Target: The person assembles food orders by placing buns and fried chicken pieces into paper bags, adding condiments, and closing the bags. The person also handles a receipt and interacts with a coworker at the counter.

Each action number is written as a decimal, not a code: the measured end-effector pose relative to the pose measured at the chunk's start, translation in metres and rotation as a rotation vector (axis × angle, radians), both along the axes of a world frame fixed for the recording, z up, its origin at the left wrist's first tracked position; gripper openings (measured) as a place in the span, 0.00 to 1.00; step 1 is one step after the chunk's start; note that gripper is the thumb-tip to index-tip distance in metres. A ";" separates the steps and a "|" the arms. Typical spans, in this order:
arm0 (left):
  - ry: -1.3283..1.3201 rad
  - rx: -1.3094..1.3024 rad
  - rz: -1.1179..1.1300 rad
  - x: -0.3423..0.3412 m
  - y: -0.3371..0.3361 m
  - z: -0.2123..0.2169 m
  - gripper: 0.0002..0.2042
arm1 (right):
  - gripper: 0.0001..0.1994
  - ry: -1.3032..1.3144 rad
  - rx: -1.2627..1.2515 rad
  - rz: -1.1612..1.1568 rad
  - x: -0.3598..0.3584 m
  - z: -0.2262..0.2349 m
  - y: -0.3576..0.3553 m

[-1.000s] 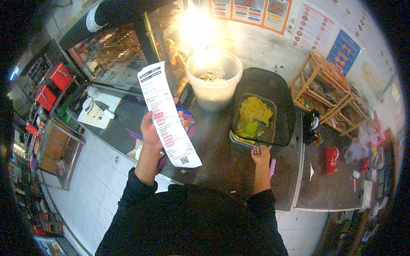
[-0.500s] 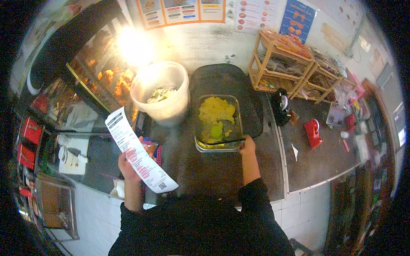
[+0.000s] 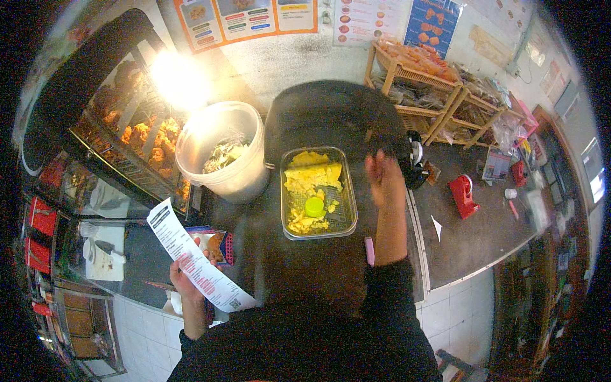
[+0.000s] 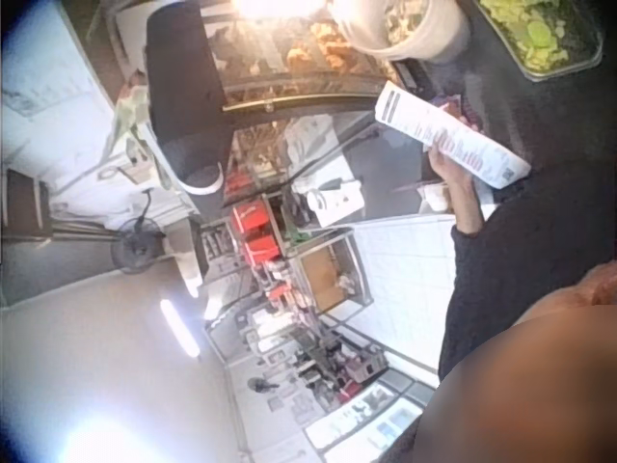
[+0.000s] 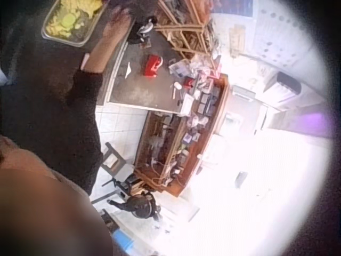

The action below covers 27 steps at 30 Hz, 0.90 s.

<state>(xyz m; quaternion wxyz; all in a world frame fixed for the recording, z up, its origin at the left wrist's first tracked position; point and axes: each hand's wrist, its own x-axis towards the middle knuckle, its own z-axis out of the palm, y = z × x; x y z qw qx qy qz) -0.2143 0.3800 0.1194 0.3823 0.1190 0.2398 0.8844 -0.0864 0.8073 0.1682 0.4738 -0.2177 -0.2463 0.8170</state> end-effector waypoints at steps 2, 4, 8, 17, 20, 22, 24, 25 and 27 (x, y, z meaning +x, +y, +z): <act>0.004 -0.020 0.008 0.000 0.001 0.000 0.37 | 0.10 -0.037 0.081 -0.042 -0.031 0.036 0.030; 0.002 -0.042 0.022 0.000 -0.001 -0.001 0.37 | 0.12 0.039 0.128 0.001 -0.071 0.068 0.052; 0.031 -0.059 0.030 -0.001 -0.001 0.000 0.38 | 0.20 0.299 0.294 0.176 -0.159 0.133 0.087; 0.002 -0.116 0.116 0.003 0.002 -0.002 0.37 | 0.26 -0.805 1.367 0.397 -0.188 0.078 0.059; -0.049 -0.082 0.067 0.003 0.011 -0.001 0.33 | 0.08 -1.335 1.628 0.923 -0.131 -0.032 0.027; -0.051 -0.092 0.016 0.002 0.023 0.001 0.33 | 0.06 -1.467 1.842 1.024 -0.085 -0.130 0.020; -0.045 -0.140 0.001 0.007 0.031 -0.001 0.33 | 0.06 -1.481 1.905 0.914 -0.052 -0.133 -0.017; -0.028 -0.177 -0.022 0.006 0.038 -0.003 0.33 | 0.06 -1.520 1.878 0.888 -0.046 -0.132 -0.023; -0.022 -0.235 -0.113 0.002 0.045 -0.013 0.33 | 0.06 -1.597 1.823 0.834 -0.039 -0.134 -0.032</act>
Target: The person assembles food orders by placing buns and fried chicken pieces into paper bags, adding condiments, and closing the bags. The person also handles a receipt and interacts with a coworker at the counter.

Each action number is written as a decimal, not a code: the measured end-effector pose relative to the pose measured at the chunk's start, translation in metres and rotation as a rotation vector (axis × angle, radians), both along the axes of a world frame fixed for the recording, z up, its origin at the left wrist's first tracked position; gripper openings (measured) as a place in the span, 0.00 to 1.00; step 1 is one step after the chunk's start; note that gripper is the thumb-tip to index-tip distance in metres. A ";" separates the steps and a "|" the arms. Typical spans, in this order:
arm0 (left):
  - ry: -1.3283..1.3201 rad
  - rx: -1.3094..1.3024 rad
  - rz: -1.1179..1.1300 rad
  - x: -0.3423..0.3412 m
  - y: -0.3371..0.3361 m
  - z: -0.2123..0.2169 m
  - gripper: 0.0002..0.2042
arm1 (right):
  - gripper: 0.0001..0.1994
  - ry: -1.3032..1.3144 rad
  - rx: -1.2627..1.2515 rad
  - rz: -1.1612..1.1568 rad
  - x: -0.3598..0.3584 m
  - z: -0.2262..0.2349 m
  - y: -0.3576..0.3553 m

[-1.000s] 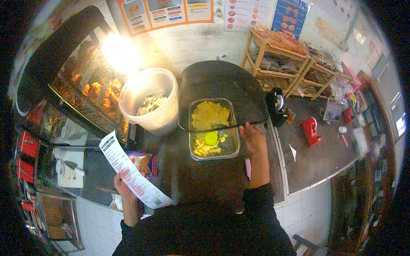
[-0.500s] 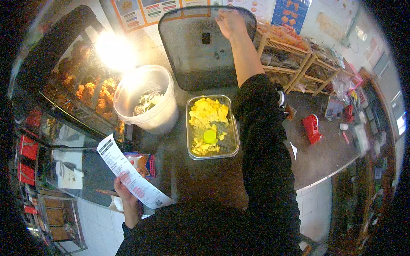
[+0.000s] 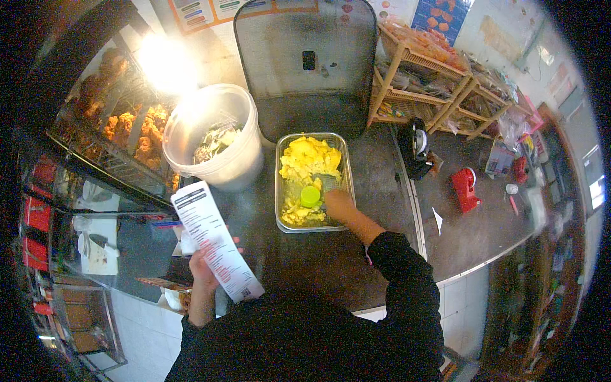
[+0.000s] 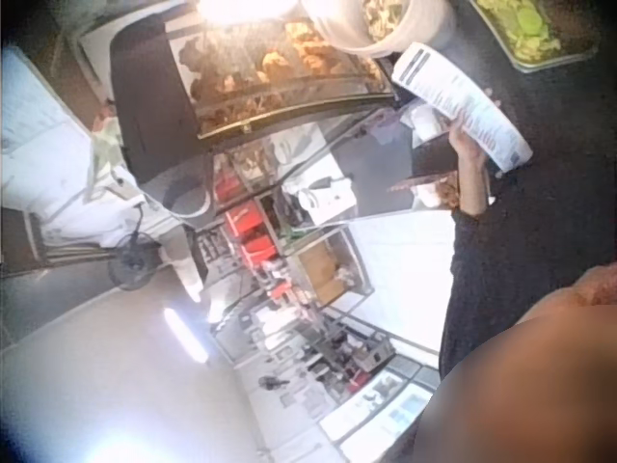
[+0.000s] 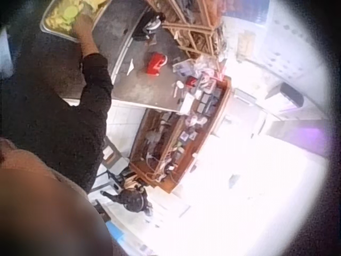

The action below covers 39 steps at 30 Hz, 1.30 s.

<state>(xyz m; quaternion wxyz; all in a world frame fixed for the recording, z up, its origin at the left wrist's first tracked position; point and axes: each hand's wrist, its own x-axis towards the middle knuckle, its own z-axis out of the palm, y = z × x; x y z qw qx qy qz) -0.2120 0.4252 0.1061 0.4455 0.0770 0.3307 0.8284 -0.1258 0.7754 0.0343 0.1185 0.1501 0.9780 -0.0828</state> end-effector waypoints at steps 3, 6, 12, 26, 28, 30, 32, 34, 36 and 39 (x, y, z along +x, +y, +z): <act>0.003 -0.021 -0.043 0.000 0.015 -0.006 0.33 | 0.07 0.009 0.023 -0.021 0.003 -0.012 -0.005; 0.010 -0.075 -0.078 -0.002 0.023 -0.017 0.32 | 0.07 0.036 0.046 0.027 0.005 -0.013 -0.011; -0.004 -0.128 -0.068 0.003 0.028 -0.024 0.31 | 0.06 0.036 0.010 0.079 0.001 -0.027 -0.010; -0.008 -0.157 -0.025 0.008 0.016 -0.031 0.33 | 0.08 -0.031 0.016 0.101 -0.007 -0.022 -0.004; 0.003 -0.163 -0.034 0.007 0.016 -0.030 0.32 | 0.08 -0.051 0.038 0.144 -0.009 -0.021 -0.003; 0.009 -0.169 -0.030 0.006 0.015 -0.029 0.32 | 0.08 0.002 -0.011 0.137 -0.010 -0.025 0.002; 0.008 -0.177 -0.015 0.004 0.015 -0.030 0.32 | 0.07 0.054 -0.082 0.028 -0.012 -0.023 0.005; -0.001 -0.189 -0.013 0.003 0.018 -0.036 0.32 | 0.09 0.213 -0.147 -0.043 -0.011 -0.022 0.008; -0.029 -0.199 -0.012 0.000 0.024 -0.049 0.31 | 0.12 0.472 -0.203 -0.065 -0.013 -0.026 0.011; -0.108 -0.212 -0.027 0.007 0.038 -0.069 0.28 | 0.13 0.368 -0.187 -0.040 -0.031 0.016 -0.006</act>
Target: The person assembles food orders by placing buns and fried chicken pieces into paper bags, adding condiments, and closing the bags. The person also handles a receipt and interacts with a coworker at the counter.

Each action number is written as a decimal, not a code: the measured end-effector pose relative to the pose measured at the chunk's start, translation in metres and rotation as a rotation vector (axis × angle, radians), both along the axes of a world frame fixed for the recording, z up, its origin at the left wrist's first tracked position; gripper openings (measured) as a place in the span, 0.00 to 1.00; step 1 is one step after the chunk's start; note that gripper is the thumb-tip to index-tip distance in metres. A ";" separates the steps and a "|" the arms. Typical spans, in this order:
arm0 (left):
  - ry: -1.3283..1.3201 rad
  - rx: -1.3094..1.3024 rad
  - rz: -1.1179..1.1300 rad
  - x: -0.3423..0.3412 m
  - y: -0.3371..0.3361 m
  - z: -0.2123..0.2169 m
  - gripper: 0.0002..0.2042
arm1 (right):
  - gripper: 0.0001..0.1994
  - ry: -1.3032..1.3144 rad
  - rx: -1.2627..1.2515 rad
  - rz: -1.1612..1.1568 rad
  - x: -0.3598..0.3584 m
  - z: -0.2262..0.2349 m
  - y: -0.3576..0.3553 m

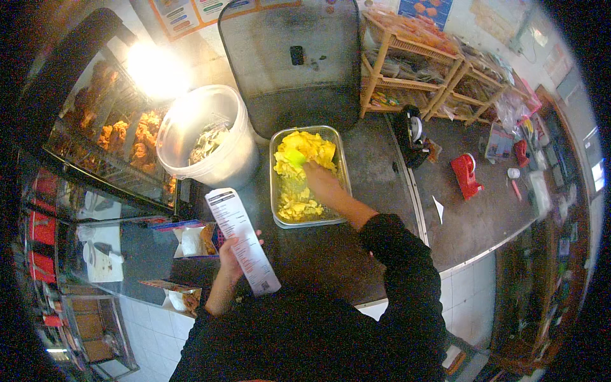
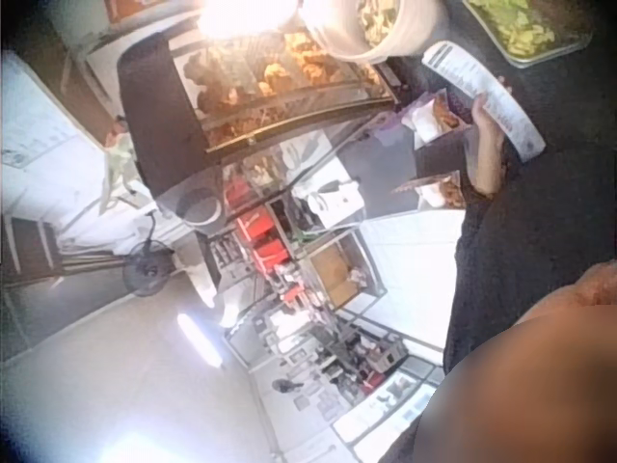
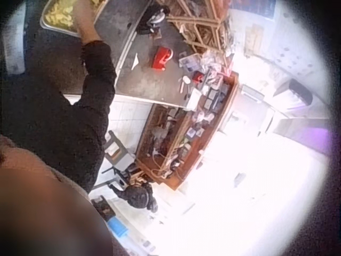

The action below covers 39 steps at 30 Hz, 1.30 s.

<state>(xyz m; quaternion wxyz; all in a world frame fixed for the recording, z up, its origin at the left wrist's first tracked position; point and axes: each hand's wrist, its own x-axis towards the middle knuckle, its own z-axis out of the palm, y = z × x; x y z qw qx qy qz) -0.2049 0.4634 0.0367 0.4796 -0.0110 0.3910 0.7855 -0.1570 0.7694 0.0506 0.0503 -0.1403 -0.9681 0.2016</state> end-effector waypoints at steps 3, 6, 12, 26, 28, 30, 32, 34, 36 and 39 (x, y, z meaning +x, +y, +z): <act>-0.078 -0.077 -0.008 0.006 0.021 -0.015 0.27 | 0.11 0.139 0.316 0.006 -0.023 0.000 -0.024; -0.078 -0.097 -0.014 0.013 0.039 -0.020 0.28 | 0.10 -0.036 0.381 0.017 -0.031 -0.021 -0.041; -0.110 -0.040 -0.078 0.018 0.056 -0.025 0.27 | 0.06 0.008 0.269 0.084 0.010 -0.046 -0.042; -0.074 -0.065 -0.050 0.020 0.057 -0.019 0.26 | 0.10 0.016 0.250 -0.158 -0.013 -0.085 -0.016; -0.065 -0.060 -0.041 0.017 0.058 -0.025 0.28 | 0.12 -0.048 0.168 -0.109 -0.004 -0.087 -0.017; -0.061 -0.060 -0.030 0.016 0.056 -0.028 0.29 | 0.12 -0.133 0.122 -0.034 0.008 -0.068 -0.024; -0.060 -0.065 -0.033 0.018 0.056 -0.024 0.29 | 0.11 -0.163 0.059 0.020 0.019 -0.040 -0.025; -0.067 -0.050 -0.027 0.018 0.057 -0.025 0.29 | 0.10 -0.128 -0.042 0.053 0.022 -0.028 -0.014; -0.069 -0.037 -0.030 0.018 0.057 -0.026 0.29 | 0.09 -0.028 -0.019 -0.036 0.023 -0.035 0.001; -0.067 -0.031 -0.038 0.017 0.057 -0.027 0.29 | 0.09 0.023 0.057 -0.139 0.018 -0.034 0.011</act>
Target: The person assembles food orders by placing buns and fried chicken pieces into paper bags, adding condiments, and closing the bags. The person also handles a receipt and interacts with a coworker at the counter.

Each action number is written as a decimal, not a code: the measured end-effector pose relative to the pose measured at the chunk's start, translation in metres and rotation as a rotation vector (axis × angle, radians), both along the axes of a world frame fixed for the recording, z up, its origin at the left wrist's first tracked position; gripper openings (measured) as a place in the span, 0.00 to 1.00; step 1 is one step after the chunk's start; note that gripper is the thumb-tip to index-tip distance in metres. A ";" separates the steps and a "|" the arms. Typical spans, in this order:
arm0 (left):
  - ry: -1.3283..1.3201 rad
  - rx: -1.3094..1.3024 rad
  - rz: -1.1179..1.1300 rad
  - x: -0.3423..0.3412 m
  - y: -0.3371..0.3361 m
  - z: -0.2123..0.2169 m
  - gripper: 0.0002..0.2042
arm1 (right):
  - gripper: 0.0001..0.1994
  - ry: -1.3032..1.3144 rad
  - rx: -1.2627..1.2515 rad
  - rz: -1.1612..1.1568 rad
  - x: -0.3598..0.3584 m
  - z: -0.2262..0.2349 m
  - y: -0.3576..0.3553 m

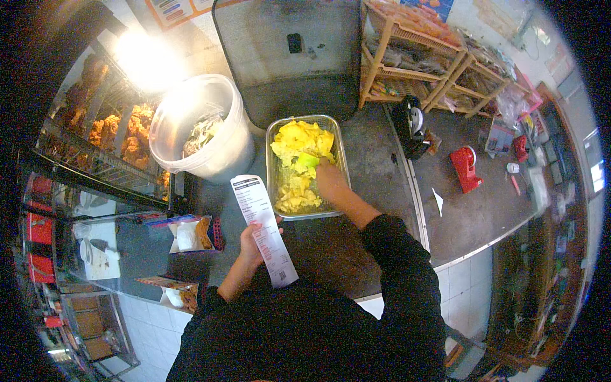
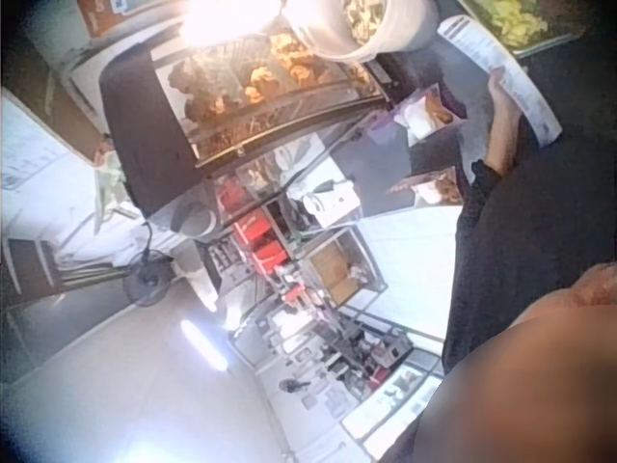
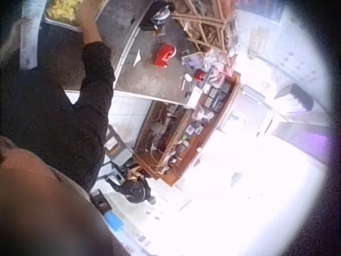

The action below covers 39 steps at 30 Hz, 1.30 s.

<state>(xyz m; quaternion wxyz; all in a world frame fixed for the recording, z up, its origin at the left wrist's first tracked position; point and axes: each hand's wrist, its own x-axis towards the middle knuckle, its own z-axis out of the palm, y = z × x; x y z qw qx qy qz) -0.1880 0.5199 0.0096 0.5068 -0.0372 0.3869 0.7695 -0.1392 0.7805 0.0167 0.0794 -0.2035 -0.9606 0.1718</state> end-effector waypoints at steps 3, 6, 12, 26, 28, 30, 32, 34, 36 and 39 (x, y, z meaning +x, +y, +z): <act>0.001 -0.015 0.007 0.000 -0.002 0.000 0.29 | 0.08 -0.043 0.013 -0.007 0.003 0.027 -0.018; 0.003 -0.024 -0.012 0.000 0.000 0.004 0.29 | 0.07 -0.159 0.047 0.023 0.008 0.007 -0.027; -0.010 -0.016 -0.012 -0.002 -0.002 -0.001 0.29 | 0.08 0.028 0.125 0.111 -0.005 0.002 0.001; 0.001 0.027 -0.024 -0.002 -0.001 0.007 0.26 | 0.10 -0.069 0.043 0.329 -0.007 0.025 -0.048; 0.000 0.029 -0.030 -0.003 -0.001 0.004 0.26 | 0.10 -0.102 0.009 0.349 -0.019 0.027 -0.040; 0.004 0.032 -0.033 -0.003 -0.001 0.004 0.26 | 0.10 -0.203 0.041 0.406 -0.022 0.035 -0.048; 0.012 0.037 -0.033 -0.003 -0.002 0.006 0.26 | 0.09 -0.246 0.049 0.401 -0.027 0.037 -0.053; 0.016 0.042 -0.041 -0.003 -0.001 0.009 0.26 | 0.09 -0.232 0.037 0.325 -0.030 0.030 -0.051; 0.011 0.036 -0.036 0.000 -0.001 0.010 0.26 | 0.09 -0.180 0.063 0.334 -0.035 0.019 -0.040; -0.008 0.030 -0.020 0.005 -0.004 0.008 0.26 | 0.08 -0.193 0.085 0.345 -0.032 0.015 -0.039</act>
